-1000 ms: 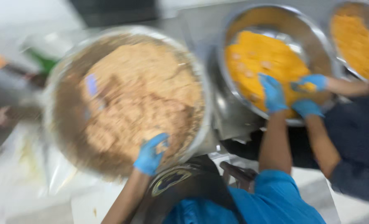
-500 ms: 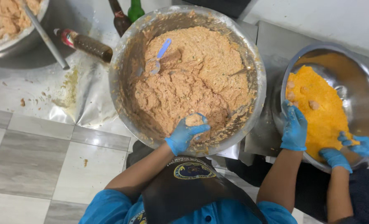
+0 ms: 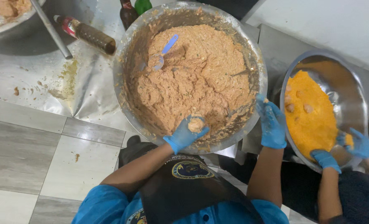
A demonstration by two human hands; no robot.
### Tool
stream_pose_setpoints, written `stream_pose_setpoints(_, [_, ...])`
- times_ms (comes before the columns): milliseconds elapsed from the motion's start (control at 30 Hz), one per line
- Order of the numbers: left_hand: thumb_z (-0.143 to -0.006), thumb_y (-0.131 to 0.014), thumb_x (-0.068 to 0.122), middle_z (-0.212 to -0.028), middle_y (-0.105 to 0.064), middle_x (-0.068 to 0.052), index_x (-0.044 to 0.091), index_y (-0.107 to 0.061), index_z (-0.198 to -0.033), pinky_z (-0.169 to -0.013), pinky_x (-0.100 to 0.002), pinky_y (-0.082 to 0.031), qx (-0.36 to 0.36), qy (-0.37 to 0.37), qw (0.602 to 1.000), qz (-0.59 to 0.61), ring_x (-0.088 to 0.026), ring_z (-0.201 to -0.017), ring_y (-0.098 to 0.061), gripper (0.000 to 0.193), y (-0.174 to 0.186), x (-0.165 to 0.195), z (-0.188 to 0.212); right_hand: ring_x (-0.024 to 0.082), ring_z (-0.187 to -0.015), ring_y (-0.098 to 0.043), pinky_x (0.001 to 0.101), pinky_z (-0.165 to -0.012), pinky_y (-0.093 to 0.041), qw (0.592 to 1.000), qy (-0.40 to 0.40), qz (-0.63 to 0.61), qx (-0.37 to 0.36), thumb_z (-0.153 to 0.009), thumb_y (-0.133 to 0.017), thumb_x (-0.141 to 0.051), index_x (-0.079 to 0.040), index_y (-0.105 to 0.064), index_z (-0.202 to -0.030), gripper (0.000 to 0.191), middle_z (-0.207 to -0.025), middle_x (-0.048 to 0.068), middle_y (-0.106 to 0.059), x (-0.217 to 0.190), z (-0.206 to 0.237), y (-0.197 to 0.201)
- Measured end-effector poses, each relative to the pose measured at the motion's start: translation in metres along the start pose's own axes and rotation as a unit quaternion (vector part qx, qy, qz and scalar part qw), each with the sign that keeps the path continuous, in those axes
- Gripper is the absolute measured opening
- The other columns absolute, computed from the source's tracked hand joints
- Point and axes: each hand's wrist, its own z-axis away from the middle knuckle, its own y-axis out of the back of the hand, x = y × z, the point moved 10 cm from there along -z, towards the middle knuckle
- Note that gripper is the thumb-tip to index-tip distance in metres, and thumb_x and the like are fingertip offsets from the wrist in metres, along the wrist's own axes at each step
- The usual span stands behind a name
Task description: The person pinches portions of orange-brown dough mixture from a large metal bowl and rolls each portion between both gloved palms into a ball, then places the balls into a second bowl of orange coating, where a coworker also coats balls and moves finished ones to a third bowl.
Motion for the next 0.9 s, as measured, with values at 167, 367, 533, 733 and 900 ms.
stream_pose_setpoints(167, [-0.086,-0.085,0.024,-0.103,-0.076,-0.004,0.005,-0.061,-0.114,-0.082,-0.029,-0.058,-0.019,0.086,0.996,-0.006,-0.013,-0.092,-0.072,0.041,-0.005,-0.038,-0.006,0.034,-0.133,-0.06,0.0494,-0.116,-0.045,0.996,-0.07,-0.019,-0.056,-0.105,-0.056,-0.026,0.0,-0.061,-0.137,0.041,-0.142,0.021,-0.062,0.044,0.003,-0.062])
stream_pose_setpoints(367, [-0.089,-0.081,0.009,-0.107,-0.071,-0.003,0.007,-0.064,-0.124,-0.082,-0.03,-0.059,-0.165,0.158,0.93,0.287,-0.014,-0.095,-0.07,0.039,-0.045,-0.033,-0.005,0.031,-0.13,-0.061,0.047,-0.111,-0.049,0.933,-0.247,-0.134,-0.224,-0.101,-0.048,-0.058,-0.004,-0.063,-0.132,0.064,-0.142,0.018,-0.062,0.133,0.029,-0.172])
stream_pose_setpoints(533, [-0.089,-0.077,0.026,-0.102,-0.074,-0.002,0.014,-0.066,-0.115,-0.069,-0.033,-0.063,-0.016,0.304,0.913,0.272,-0.013,-0.086,-0.074,0.031,-0.031,-0.055,0.005,0.035,-0.112,-0.066,0.0459,-0.103,-0.055,0.837,-0.404,-0.306,-0.206,-0.102,-0.04,-0.075,0.007,-0.069,-0.127,0.091,-0.122,0.027,-0.067,0.177,0.058,-0.213])
stream_pose_setpoints(733, [-0.097,-0.06,0.07,-0.082,-0.075,-0.01,0.016,-0.067,-0.093,-0.034,-0.031,-0.053,-0.167,0.363,0.812,0.425,-0.02,-0.053,-0.069,0.054,-0.066,-0.032,0.019,0.029,-0.114,-0.066,0.0454,-0.103,-0.054,0.866,-0.293,-0.334,-0.229,-0.09,-0.061,-0.052,-0.013,-0.059,-0.133,0.058,-0.129,0.02,-0.066,0.171,0.069,-0.209])
stream_pose_setpoints(900, [-0.1,-0.048,0.055,-0.113,-0.069,-0.017,0.004,-0.061,-0.121,-0.07,-0.033,-0.064,-0.154,0.36,0.823,0.412,-0.025,-0.092,-0.072,0.057,-0.057,0.014,0.034,0.024,-0.108,-0.066,0.0385,-0.09,-0.055,0.835,-0.163,-0.446,-0.277,-0.089,-0.067,-0.037,-0.017,-0.053,-0.147,0.063,-0.134,0.015,-0.062,0.127,0.074,-0.182])
